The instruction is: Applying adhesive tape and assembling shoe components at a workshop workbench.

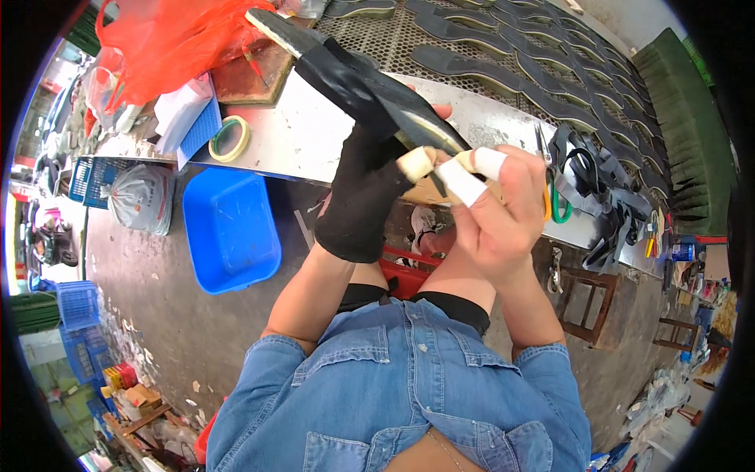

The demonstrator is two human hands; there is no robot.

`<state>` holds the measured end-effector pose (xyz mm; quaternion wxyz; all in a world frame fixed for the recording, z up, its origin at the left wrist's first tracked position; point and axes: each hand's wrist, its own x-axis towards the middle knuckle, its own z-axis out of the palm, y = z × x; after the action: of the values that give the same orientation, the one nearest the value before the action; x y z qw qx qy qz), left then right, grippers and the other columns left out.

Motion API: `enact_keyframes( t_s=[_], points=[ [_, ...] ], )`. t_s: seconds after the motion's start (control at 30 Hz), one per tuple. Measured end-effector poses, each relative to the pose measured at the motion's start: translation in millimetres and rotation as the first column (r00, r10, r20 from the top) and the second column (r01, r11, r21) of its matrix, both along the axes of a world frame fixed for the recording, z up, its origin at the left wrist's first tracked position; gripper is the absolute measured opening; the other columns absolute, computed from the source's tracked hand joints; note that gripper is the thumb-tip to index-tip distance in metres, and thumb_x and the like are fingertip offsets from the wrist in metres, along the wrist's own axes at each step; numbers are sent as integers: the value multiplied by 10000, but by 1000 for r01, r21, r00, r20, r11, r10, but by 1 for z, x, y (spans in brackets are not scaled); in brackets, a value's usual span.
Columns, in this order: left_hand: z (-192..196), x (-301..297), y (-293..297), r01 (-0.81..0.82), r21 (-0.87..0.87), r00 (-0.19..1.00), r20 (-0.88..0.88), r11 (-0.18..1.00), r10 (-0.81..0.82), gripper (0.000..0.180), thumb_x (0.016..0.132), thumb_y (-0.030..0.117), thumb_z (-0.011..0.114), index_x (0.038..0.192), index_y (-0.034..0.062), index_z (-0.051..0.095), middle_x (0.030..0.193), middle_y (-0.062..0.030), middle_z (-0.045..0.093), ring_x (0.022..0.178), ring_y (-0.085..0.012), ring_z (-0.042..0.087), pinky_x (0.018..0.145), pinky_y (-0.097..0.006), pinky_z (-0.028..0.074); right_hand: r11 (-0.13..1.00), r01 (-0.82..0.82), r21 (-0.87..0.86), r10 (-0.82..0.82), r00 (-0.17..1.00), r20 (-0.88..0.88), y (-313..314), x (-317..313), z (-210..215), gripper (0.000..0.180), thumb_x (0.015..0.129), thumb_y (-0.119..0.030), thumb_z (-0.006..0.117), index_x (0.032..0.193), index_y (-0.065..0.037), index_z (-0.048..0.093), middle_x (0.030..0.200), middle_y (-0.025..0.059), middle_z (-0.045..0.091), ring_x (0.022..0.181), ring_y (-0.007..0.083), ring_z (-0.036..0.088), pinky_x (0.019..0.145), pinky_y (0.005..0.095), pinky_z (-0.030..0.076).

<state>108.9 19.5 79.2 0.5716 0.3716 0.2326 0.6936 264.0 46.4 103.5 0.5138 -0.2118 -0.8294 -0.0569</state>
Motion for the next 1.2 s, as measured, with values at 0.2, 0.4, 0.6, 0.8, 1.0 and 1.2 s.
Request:
enact_keyframes(
  t_s=[0.2,0.4,0.6,0.8,1.0,1.2],
  points=[
    [4,-1,-1,-175,-22,947,-275,984,163,499,840,63,639,1285,19,420,1179,-103,586,999,-164,586,890,-309,468,859,-254,-443,179,962,-205,10,11,4,245,664,8,710,905,-33,719,751,84,579,654,231,542,588,297,435],
    [-1,2,-1,-298,100,834,-456,949,310,511,812,81,665,1264,17,436,1176,-99,588,976,-167,596,863,-296,478,892,-65,-448,42,997,-62,14,11,19,148,647,4,698,787,-17,653,713,82,524,600,239,537,535,330,421],
    [-3,2,-4,-386,159,714,-572,909,404,519,786,121,710,1236,14,475,1111,-103,620,925,-160,615,808,-295,497,970,42,-239,-8,990,141,14,7,23,168,610,-50,697,708,-32,562,739,70,516,642,257,549,530,363,440],
    [-5,2,0,-460,104,664,-619,882,419,450,783,180,732,1111,-23,501,953,-146,658,811,-204,654,707,-312,513,999,37,-17,-28,924,380,21,4,32,190,594,-16,668,756,-30,571,785,64,530,679,227,553,541,348,445],
    [-9,-8,5,-447,107,547,-753,888,366,411,793,245,738,966,-35,491,795,-187,634,715,-231,648,616,-339,494,998,-57,34,34,875,482,32,-6,33,220,568,-69,658,722,-49,503,782,47,506,703,222,534,546,340,443],
    [-1,-7,3,-229,-165,877,-463,959,130,381,827,236,679,1031,-40,514,888,-147,641,792,-195,629,675,-313,497,990,-2,-140,23,988,151,44,7,29,171,593,-13,635,713,-32,515,705,52,479,597,178,500,524,297,409]
  ],
)
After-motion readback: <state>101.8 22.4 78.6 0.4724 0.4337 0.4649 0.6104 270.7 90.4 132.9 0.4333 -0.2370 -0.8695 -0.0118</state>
